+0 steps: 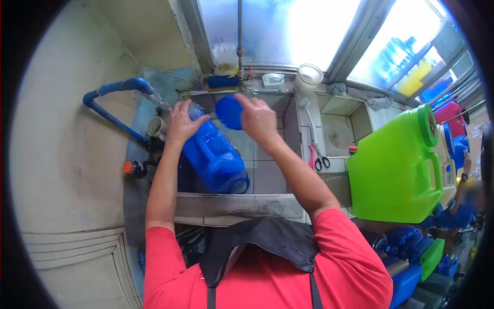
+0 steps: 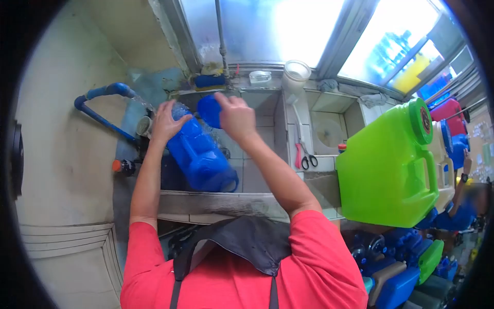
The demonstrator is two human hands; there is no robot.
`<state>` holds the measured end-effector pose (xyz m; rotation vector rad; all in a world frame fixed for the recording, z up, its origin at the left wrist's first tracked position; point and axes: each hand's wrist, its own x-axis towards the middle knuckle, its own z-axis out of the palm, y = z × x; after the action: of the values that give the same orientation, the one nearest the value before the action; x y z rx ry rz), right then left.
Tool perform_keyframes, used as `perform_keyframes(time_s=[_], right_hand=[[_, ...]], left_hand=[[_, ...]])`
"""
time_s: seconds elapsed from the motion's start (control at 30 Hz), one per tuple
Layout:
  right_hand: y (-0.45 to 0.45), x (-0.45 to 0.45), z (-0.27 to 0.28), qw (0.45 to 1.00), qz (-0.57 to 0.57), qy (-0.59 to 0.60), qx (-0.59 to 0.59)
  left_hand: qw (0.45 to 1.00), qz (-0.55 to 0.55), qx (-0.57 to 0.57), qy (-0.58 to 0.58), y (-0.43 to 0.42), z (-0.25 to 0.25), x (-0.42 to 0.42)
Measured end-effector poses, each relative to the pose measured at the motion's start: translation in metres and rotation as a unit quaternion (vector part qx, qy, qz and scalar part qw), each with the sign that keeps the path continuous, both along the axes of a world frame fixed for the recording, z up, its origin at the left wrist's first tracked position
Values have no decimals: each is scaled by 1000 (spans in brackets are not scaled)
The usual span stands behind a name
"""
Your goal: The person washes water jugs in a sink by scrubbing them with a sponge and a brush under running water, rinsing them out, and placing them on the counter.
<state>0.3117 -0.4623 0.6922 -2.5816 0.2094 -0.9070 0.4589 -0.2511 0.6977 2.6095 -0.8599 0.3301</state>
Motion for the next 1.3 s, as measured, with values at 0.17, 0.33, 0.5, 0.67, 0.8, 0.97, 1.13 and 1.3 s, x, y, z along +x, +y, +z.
perform_keyframes(time_s=[0.17,0.33,0.5,0.67,0.8,0.97,1.13,1.3], right_hand=[[-89,-113,-1,957,-126,194,172],[-134,-223,-33,881,-118,436,139],[-127,-251,-43,833,-153,518,120],[-117,-209,-27,912,-98,347,198],[-89,-120,-38,940,-38,173,293],[-29,2,-49,938,49,103,328],[20,69,-31,912,138,130,365],[-5,126,-50,959,144,168,176]], left_hand=[[992,46,86,-84,5,-35,4],[998,-26,48,10,13,-41,25],[997,20,56,53,3,-40,26],[989,120,27,87,-14,-30,9],[978,136,104,121,-22,-15,-6],[930,42,172,323,-13,-2,39],[944,-85,-142,284,-2,-7,18],[856,73,-354,369,12,-45,44]])
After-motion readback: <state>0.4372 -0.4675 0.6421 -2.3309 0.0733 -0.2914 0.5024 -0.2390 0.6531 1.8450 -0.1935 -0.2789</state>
